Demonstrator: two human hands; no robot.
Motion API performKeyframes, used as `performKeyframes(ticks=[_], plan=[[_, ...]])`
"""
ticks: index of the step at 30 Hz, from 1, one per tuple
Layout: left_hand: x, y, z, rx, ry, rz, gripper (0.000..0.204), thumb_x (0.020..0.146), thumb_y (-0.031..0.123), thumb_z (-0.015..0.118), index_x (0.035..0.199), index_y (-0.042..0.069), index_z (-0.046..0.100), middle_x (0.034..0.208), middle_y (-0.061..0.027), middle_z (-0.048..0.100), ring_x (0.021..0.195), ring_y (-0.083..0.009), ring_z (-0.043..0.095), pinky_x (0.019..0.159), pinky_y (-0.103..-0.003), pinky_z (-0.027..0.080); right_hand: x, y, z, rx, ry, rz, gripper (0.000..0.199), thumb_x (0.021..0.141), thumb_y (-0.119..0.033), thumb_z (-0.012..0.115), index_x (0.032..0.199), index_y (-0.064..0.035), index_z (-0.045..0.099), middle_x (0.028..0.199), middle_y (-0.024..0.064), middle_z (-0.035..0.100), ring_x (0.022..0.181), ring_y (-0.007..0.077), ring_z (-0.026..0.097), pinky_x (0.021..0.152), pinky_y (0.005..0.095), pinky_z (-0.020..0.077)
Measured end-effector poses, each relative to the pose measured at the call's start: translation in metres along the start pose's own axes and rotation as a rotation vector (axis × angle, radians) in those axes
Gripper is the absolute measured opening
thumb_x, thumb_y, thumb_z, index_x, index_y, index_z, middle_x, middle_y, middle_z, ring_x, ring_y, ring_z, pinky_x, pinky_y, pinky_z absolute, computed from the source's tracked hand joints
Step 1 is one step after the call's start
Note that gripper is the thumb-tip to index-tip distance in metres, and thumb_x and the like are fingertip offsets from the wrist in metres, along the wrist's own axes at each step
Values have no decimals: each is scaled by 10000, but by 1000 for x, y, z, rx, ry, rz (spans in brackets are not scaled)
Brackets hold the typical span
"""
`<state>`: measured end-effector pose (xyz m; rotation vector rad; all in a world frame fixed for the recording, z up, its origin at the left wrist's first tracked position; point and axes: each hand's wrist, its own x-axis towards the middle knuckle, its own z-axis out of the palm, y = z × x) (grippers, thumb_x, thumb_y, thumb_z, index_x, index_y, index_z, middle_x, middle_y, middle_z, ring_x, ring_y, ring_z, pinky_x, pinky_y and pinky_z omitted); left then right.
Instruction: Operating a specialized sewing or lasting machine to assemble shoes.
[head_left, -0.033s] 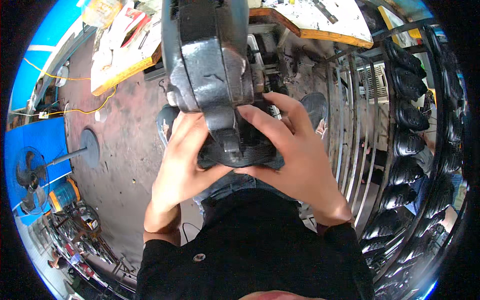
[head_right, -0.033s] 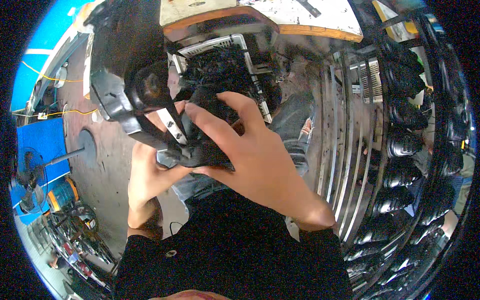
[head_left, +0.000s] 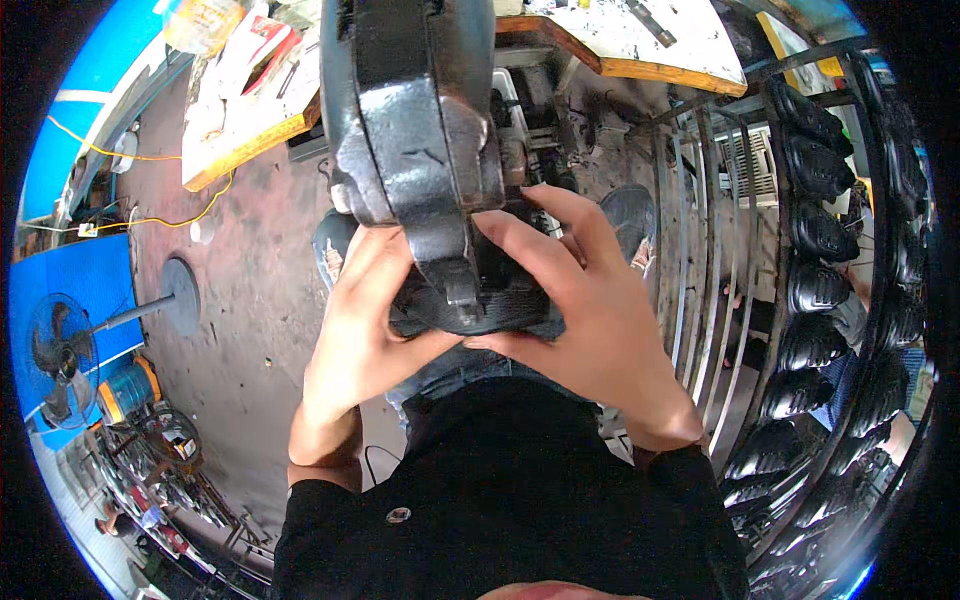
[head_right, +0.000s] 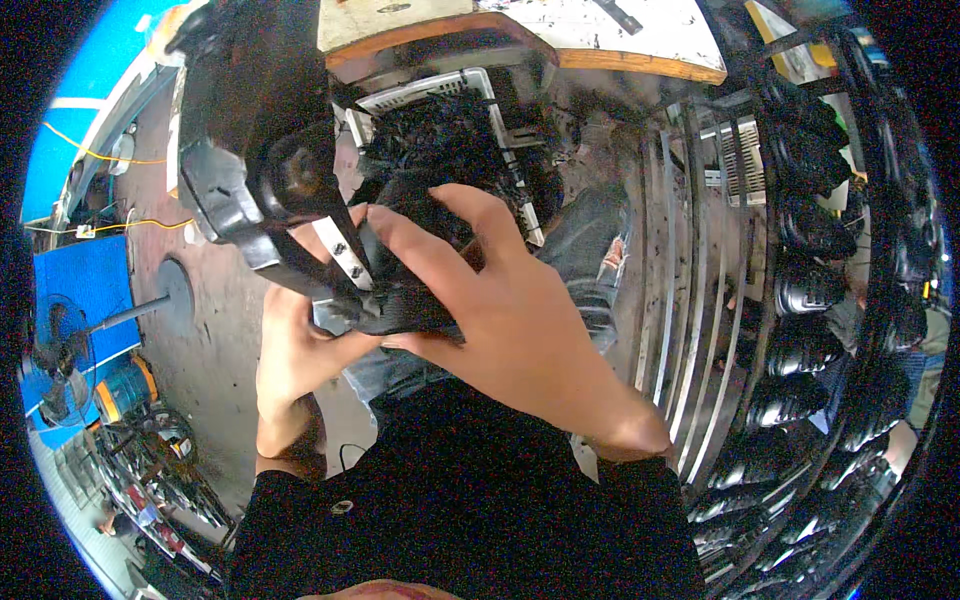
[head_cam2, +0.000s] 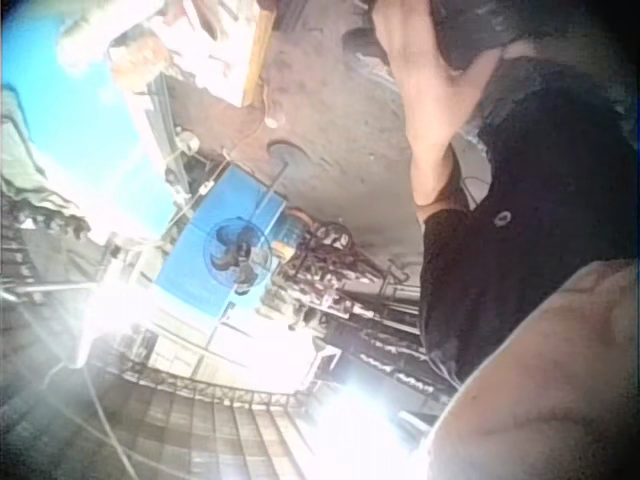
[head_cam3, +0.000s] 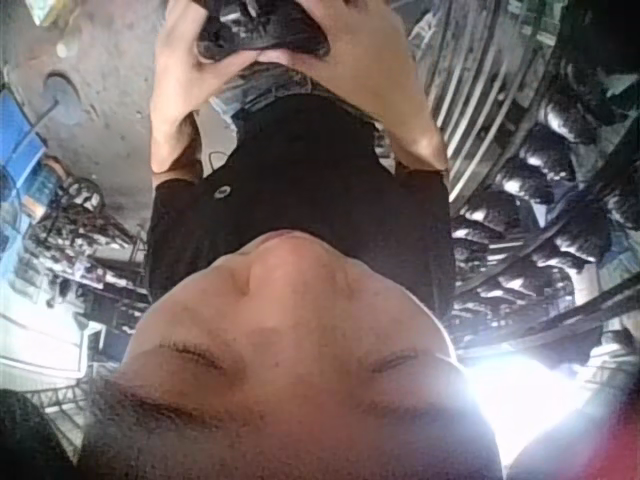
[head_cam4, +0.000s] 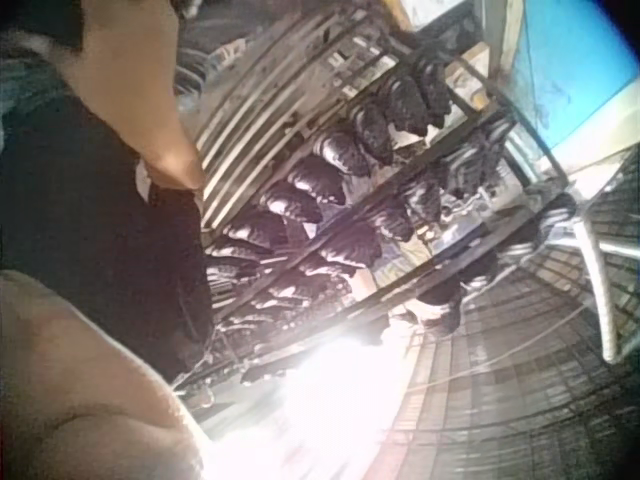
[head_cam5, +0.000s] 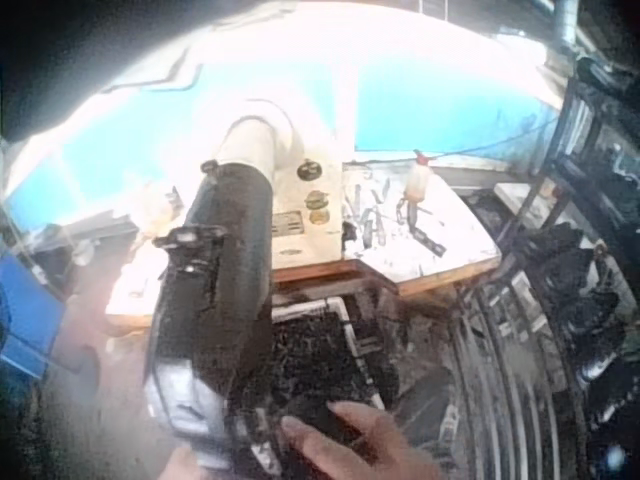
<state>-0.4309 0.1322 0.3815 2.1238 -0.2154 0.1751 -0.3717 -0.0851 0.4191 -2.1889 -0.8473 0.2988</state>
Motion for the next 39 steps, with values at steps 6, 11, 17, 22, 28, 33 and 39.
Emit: performKeyframes(ticks=[6, 11, 17, 22, 28, 33, 39], plan=[[-24, -13, 18, -338, 101, -250, 689, 624, 40, 903, 1216, 7, 553, 1165, -120, 641, 1045, -252, 643, 916, -370, 513, -4, 26, 17, 179, 163, -144, 1019, 647, -342, 913, 1490, -75, 407, 1374, 211, 456, 1187, 371, 552, 1021, 452, 462], [-23, -24, 38, -718, 74, -147, 906, 607, -65, 921, 1353, -19, 408, 1250, -131, 614, 1167, -231, 613, 990, -370, 524, -39, 107, 93, 439, 244, -75, 1195, 611, -323, 939, 1547, -13, 263, 1534, 238, 349, 1409, 374, 385, 1173, 445, 301], [-49, -40, 60, -949, 194, -259, 1057, 594, -54, 931, 1454, -8, 319, 1358, -143, 550, 1209, -257, 591, 984, -405, 539, -58, 124, 79, 517, -17, 100, 1128, 661, -194, 894, 1562, -5, 242, 1527, 216, 390, 1411, 347, 394, 1171, 417, 312], [-67, -58, 59, -1073, 218, -499, 1097, 606, -12, 942, 1482, 4, 282, 1397, -131, 519, 1235, -255, 574, 989, -382, 525, -53, 104, 51, 220, -194, 60, 927, 775, -113, 790, 1550, -18, 290, 1482, 212, 436, 1299, 391, 476, 1120, 438, 376], [-32, -33, 54, -639, 30, -193, 981, 660, 39, 933, 1446, 12, 348, 1354, -106, 519, 1224, -212, 556, 1014, -356, 487, -55, 107, 38, 443, 12, -35, 782, 798, -99, 769, 1492, -28, 415, 1421, 191, 496, 1313, 311, 483, 1081, 407, 399], [-34, -41, 57, -365, 13, -189, 1051, 613, 124, 953, 1476, -28, 373, 1441, -159, 479, 1333, -271, 479, 1129, -431, 386, -23, 62, 10, 487, 113, 17, 442, 790, -160, 817, 1170, -24, 638, 1040, 92, 646, 885, 180, 624, 783, 319, 504], [-30, -38, 49, -262, 10, -130, 1028, 617, 115, 954, 1469, -8, 393, 1421, -148, 494, 1316, -264, 497, 1106, -429, 412, 1, 51, -2, 351, -63, -16, 298, 792, -141, 825, 989, -28, 632, 857, 94, 632, 745, 159, 614, 688, 313, 502]])
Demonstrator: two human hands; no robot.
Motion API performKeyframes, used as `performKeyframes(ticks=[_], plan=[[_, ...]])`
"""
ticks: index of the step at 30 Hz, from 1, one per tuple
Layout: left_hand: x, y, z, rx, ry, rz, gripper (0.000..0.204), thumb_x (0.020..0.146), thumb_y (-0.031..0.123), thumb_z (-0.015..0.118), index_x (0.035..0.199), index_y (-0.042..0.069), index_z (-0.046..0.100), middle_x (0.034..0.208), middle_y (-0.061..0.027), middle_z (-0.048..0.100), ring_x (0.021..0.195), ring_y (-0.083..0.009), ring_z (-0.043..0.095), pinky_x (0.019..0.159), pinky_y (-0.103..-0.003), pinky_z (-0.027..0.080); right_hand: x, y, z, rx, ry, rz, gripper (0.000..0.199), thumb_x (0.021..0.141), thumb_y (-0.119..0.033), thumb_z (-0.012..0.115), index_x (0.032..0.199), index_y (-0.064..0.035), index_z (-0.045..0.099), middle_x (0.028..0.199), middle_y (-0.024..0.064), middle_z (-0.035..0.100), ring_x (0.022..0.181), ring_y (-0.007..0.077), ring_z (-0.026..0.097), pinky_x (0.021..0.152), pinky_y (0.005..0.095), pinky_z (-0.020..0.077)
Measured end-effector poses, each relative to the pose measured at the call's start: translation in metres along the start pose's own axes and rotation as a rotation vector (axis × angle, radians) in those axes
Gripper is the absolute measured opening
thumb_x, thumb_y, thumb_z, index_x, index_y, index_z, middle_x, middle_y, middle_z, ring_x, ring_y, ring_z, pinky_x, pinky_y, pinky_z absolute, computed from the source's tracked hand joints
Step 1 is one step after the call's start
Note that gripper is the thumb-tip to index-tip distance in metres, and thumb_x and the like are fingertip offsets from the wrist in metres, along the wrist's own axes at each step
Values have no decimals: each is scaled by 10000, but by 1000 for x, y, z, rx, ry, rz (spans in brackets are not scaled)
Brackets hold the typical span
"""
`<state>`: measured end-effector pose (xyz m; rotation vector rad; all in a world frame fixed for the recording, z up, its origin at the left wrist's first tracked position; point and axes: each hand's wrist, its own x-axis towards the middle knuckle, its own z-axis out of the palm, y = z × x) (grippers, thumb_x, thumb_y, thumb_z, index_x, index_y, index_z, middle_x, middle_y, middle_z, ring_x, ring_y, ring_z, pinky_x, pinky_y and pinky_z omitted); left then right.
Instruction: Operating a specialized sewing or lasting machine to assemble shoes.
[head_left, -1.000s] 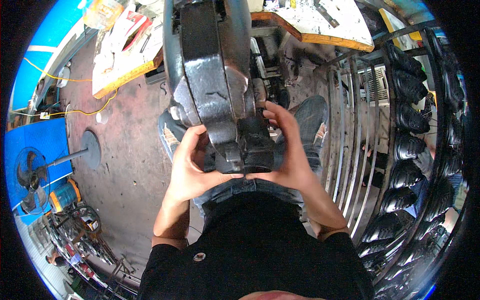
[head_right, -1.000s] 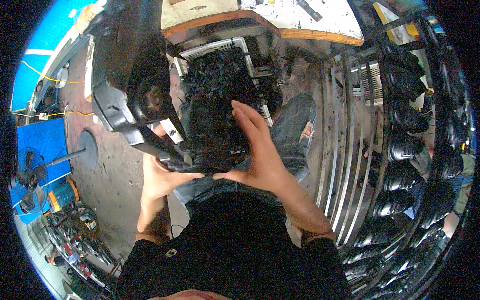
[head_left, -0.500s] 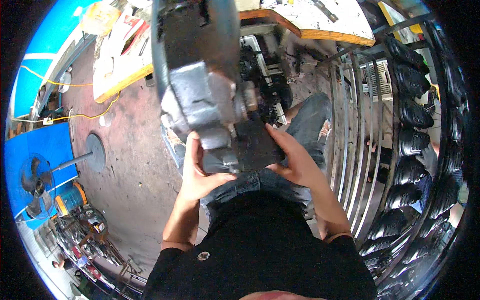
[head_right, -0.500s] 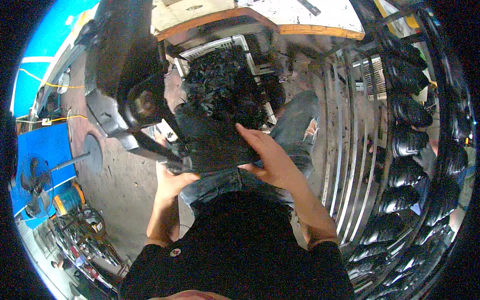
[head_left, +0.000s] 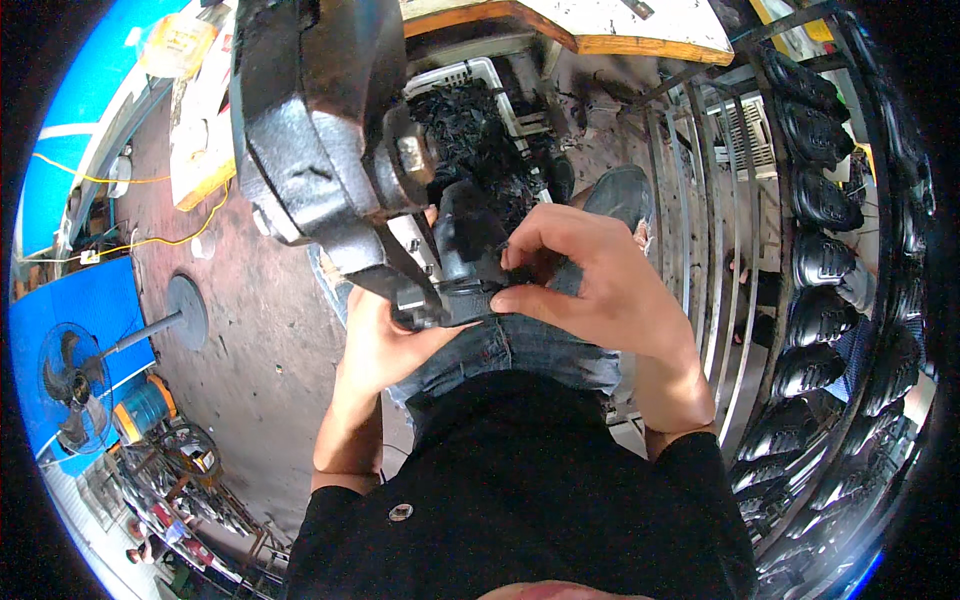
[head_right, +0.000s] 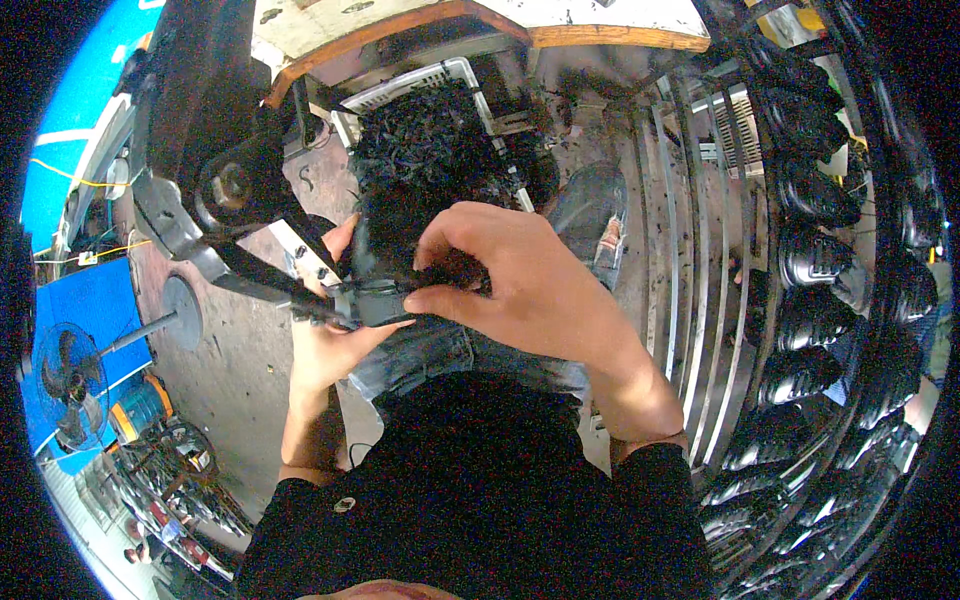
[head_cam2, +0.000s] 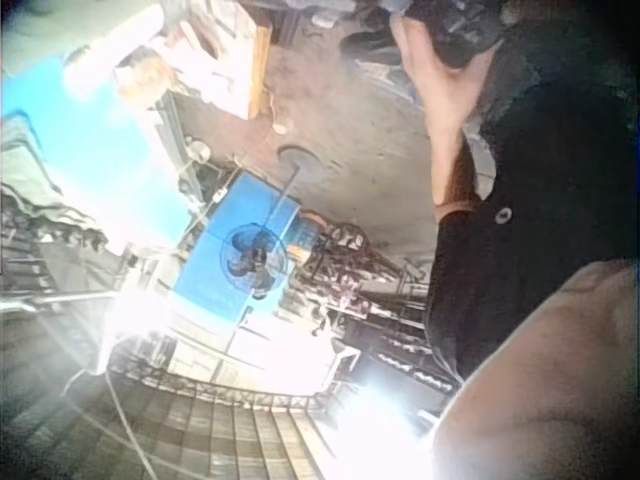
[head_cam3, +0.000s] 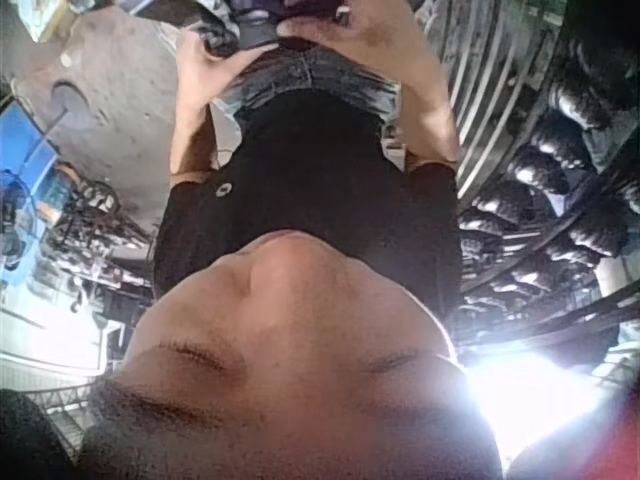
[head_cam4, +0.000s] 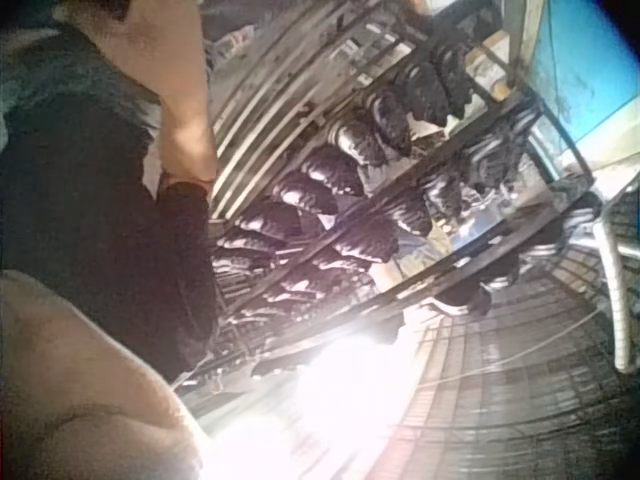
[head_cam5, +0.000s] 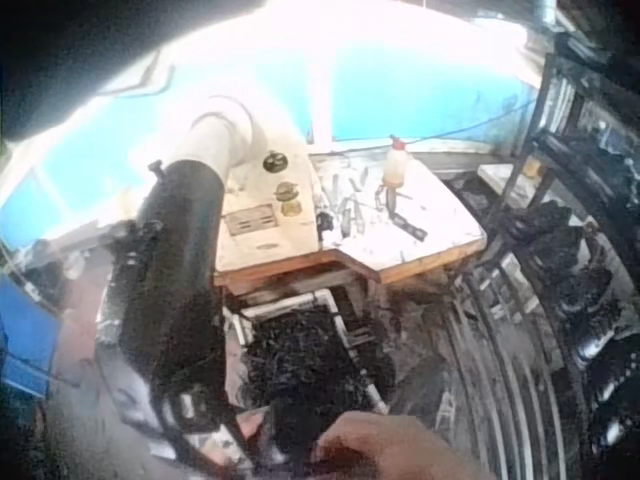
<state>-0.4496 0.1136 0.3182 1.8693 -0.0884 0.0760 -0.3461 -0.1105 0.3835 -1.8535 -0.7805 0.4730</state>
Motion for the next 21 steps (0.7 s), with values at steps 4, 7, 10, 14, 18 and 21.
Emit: performKeyframes(ticks=[4, 7, 10, 14, 18, 21], plan=[[-9, -5, -1, -152, 14, -62, 1062, 596, 78, 958, 1481, 7, 374, 1448, -149, 480, 1327, -270, 498, 1115, -432, 414, 0, 4, 7, 24, 13, -106, 230, 806, -78, 807, 959, -21, 646, 861, 61, 637, 768, 128, 616, 681, 296, 492], [-4, 12, 5, -413, 121, -82, 651, 631, 31, 944, 1172, -24, 586, 1089, -115, 697, 926, -182, 704, 826, -332, 577, -10, 3, 24, 595, 225, 136, 195, 803, -16, 792, 942, -13, 656, 910, 31, 648, 811, 103, 618, 697, 277, 489], [-2, 20, 5, -569, 91, -108, 667, 645, -57, 907, 1208, -51, 551, 1103, -132, 691, 972, -214, 704, 842, -347, 595, -13, 7, 32, 743, 342, 80, 191, 797, 30, 775, 950, -4, 667, 945, 18, 655, 854, 105, 612, 750, 263, 487], [2, 28, 7, -672, 129, -89, 661, 663, -94, 879, 1235, -69, 549, 1079, -133, 703, 958, -214, 711, 835, -342, 603, -25, 32, 22, 671, 289, -55, 423, 743, -27, 827, 1125, -16, 645, 1134, 82, 628, 1029, 153, 593, 899, 296, 465], [9, 29, 6, -669, 51, -115, 649, 655, -88, 884, 1227, -65, 579, 1080, -126, 703, 969, -184, 698, 840, -336, 595, -54, 103, 35, 510, 244, -40, 779, 796, -310, 784, 1444, -48, 439, 1428, 171, 502, 1335, 268, 488, 1094, 395, 372], [8, 24, 5, -541, 43, -126, 704, 635, -27, 922, 1241, -58, 564, 1099, -116, 686, 999, -176, 673, 866, -344, 575, -67, 117, 48, 511, 215, 147, 955, 717, -141, 856, 1529, -73, 357, 1548, 129, 417, 1467, 251, 346, 1212, 393, 217]])
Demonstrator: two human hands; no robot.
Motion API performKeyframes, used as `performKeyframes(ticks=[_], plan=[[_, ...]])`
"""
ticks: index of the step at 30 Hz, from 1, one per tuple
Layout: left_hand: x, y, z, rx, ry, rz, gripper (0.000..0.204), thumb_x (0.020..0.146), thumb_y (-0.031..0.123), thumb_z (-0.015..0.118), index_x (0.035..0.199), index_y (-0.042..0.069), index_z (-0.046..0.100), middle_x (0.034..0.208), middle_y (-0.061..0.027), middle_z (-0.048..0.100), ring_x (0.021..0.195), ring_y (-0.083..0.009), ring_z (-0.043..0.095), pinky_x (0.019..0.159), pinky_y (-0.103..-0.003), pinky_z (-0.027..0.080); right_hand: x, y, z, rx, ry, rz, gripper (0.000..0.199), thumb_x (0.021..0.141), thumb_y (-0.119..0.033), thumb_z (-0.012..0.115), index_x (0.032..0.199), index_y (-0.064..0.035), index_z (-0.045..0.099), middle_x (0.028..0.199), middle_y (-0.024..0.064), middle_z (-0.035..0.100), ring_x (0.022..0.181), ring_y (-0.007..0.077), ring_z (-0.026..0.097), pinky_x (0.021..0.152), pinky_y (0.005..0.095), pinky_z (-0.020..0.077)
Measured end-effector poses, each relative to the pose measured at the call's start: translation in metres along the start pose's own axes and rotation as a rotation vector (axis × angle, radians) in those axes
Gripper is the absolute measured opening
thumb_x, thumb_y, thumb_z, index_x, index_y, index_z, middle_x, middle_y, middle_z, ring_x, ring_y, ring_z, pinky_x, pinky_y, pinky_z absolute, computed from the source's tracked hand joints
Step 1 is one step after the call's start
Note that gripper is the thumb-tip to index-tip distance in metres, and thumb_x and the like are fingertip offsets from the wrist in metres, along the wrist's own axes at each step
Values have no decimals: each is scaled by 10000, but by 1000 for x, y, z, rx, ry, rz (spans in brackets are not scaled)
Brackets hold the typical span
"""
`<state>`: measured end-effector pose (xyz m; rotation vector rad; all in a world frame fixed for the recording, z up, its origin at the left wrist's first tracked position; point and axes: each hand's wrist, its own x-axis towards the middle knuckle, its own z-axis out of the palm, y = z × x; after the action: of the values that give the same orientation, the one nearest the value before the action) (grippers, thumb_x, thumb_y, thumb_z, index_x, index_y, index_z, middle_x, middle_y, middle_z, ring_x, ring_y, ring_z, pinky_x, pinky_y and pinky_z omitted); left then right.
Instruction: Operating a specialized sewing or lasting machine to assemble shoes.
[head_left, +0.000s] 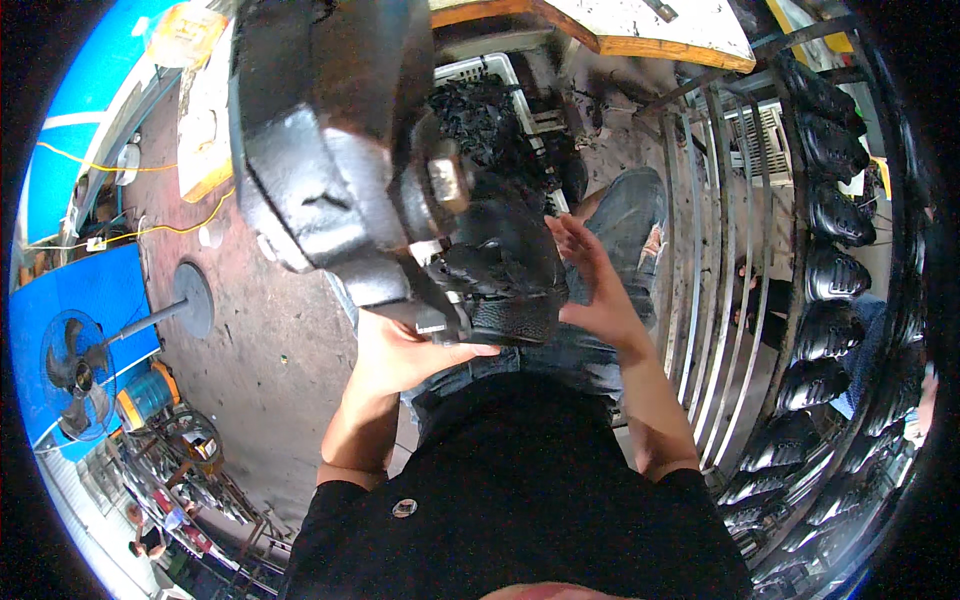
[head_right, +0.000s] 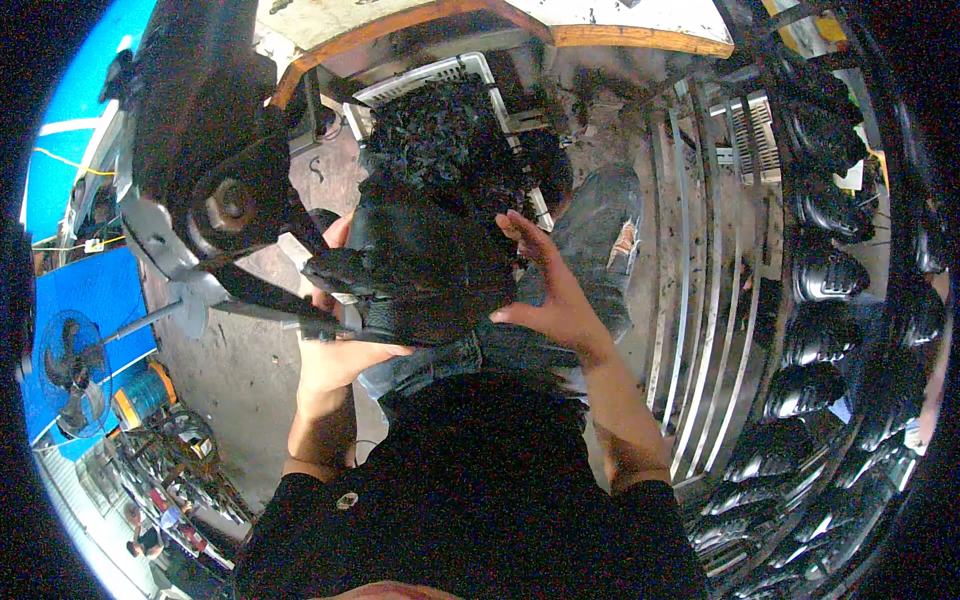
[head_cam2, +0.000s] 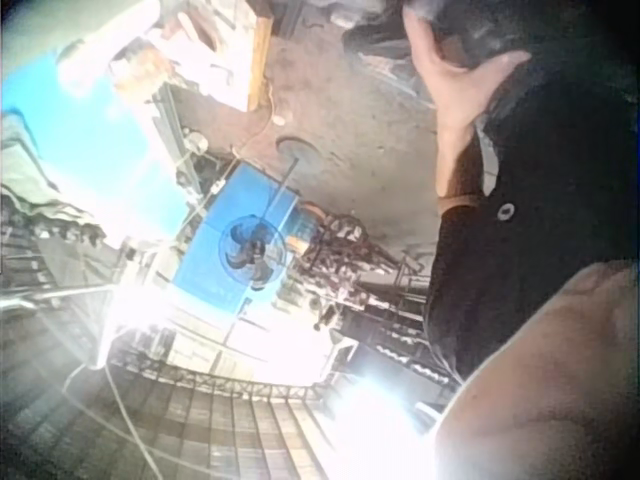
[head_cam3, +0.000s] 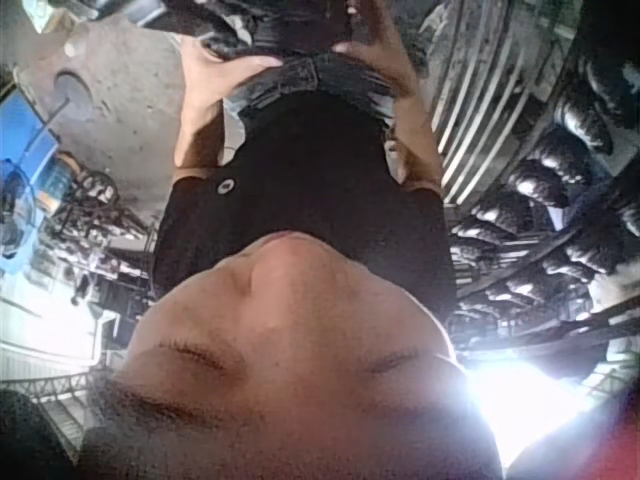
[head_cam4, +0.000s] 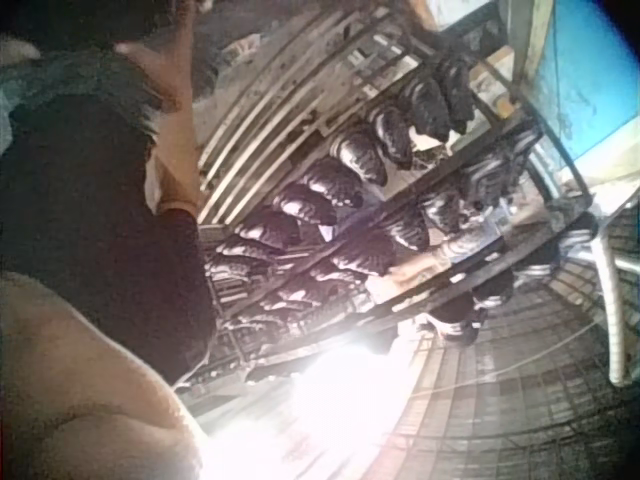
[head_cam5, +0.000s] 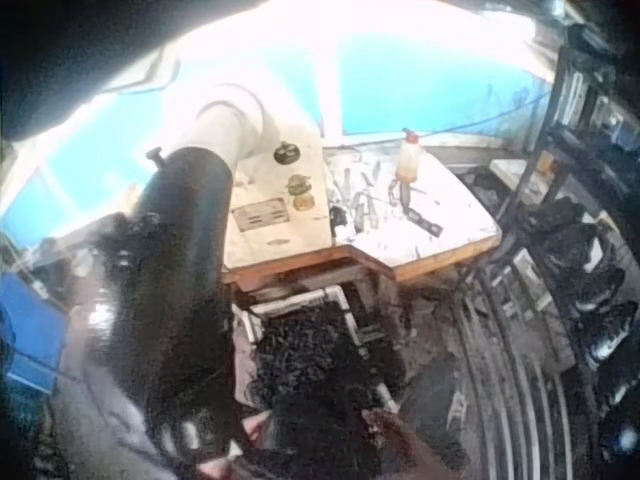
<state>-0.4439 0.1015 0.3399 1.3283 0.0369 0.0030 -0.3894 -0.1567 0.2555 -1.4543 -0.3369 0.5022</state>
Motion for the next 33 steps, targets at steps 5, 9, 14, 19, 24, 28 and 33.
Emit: performKeyframes(ticks=[5, 9, 14, 19, 24, 28, 33], plan=[[-5, -18, -7, 96, 35, 58, 929, 590, 79, 976, 1344, -38, 446, 1190, -110, 630, 1065, -195, 633, 910, -356, 544, -9, 32, -2, -16, -18, 71, 939, 727, -127, 832, 1532, -65, 352, 1544, 108, 422, 1461, 253, 356, 1212, 400, 251], [-9, -30, -12, 106, 52, 43, 1031, 595, 114, 981, 1405, -14, 357, 1259, -120, 590, 1117, -222, 608, 965, -389, 514, -6, 27, -17, -179, -36, -102, 844, 735, -89, 800, 1491, -74, 424, 1480, 116, 468, 1400, 287, 428, 1177, 395, 313], [-12, -30, -15, 186, 11, 9, 1098, 614, 112, 972, 1471, -6, 296, 1316, -129, 556, 1170, -233, 584, 1019, -417, 481, -7, -4, -24, -303, -5, -64, 771, 700, -27, 794, 1420, -95, 527, 1428, 127, 498, 1348, 312, 471, 1140, 404, 360], [-17, -33, -5, 97, 125, 2, 1110, 654, 67, 939, 1524, 10, 252, 1367, -127, 524, 1239, -246, 542, 1042, -424, 471, -8, -41, -49, -653, 24, -156, 798, 619, 60, 757, 1380, -86, 570, 1358, 134, 542, 1298, 331, 506, 1111, 409, 389], [-29, -59, -15, 168, 71, 182, 934, 690, 34, 909, 1457, 34, 376, 1372, -115, 531, 1200, -224, 576, 997, -414, 506, -3, -99, -70, -703, 70, -350, 678, 610, 10, 769, 1274, -52, 647, 1270, 166, 582, 1189, 342, 556, 1023, 432, 441], [-24, -49, -1, 57, 10, 107, 843, 688, -30, 881, 1399, 36, 434, 1312, -102, 561, 1144, -204, 609, 954, -383, 534, 7, -153, -64, -875, 39, -414, 635, 582, -107, 823, 1199, -38, 688, 1212, 154, 599, 1115, 324, 575, 966, 411, 455], [-22, -66, 11, -849, 127, -164, 677, 719, -123, 777, 1327, 55, 536, 1156, -119, 640, 1079, -245, 637, 921, -412, 556, -23, -163, -64, -596, 214, -443, 1010, 479, -237, 925, 1379, -18, 521, 1200, 153, 633, 1116, 316, 608, 992, 446, 477]])
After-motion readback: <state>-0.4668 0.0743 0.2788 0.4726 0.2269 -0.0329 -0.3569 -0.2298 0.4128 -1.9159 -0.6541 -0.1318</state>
